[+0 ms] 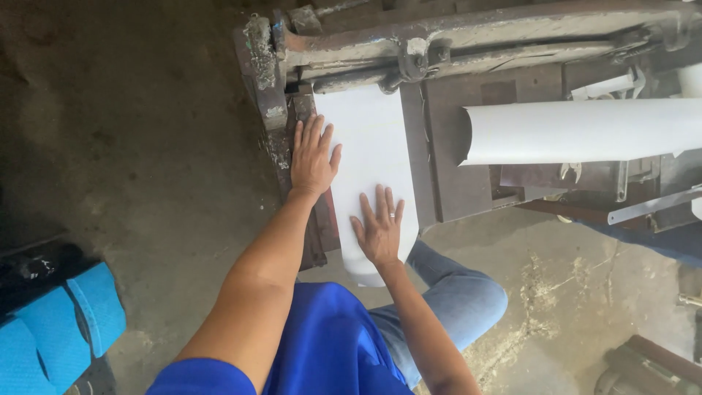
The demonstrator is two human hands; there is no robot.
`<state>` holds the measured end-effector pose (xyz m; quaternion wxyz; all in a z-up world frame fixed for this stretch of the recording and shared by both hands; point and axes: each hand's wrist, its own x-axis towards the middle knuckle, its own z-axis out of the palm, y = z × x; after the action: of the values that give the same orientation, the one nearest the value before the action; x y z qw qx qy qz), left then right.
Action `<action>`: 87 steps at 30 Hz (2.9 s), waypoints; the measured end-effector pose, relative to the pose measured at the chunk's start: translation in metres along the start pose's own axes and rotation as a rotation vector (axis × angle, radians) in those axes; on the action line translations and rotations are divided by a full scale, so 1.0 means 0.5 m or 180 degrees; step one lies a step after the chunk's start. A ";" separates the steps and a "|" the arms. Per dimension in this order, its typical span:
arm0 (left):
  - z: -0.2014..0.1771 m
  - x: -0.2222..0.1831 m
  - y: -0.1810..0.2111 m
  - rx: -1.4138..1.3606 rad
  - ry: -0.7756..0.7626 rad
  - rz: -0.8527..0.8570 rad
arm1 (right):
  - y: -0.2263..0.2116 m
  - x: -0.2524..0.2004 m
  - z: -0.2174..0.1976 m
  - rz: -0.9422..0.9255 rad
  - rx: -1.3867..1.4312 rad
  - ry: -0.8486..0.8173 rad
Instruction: A person is manually positioning and smoothing white insulation sheets onto a metal machine surface in an industrial setting.
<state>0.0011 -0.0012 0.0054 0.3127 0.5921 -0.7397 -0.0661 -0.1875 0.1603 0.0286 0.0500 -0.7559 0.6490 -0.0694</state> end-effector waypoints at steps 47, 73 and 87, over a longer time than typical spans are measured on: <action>0.007 -0.005 -0.005 -0.0049 0.0068 0.0064 | -0.007 -0.005 -0.001 0.0369 -0.0016 -0.0305; 0.010 -0.004 -0.005 0.0028 0.0107 0.0030 | -0.008 0.060 0.019 0.0166 -0.0201 0.0005; 0.011 -0.007 -0.007 -0.0002 0.0051 0.0067 | 0.004 0.034 -0.002 0.0362 0.0254 -0.0171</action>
<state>0.0013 -0.0006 -0.0018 0.3195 0.5847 -0.7434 -0.0583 -0.1871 0.1432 0.0298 0.1013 -0.7169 0.6860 -0.0719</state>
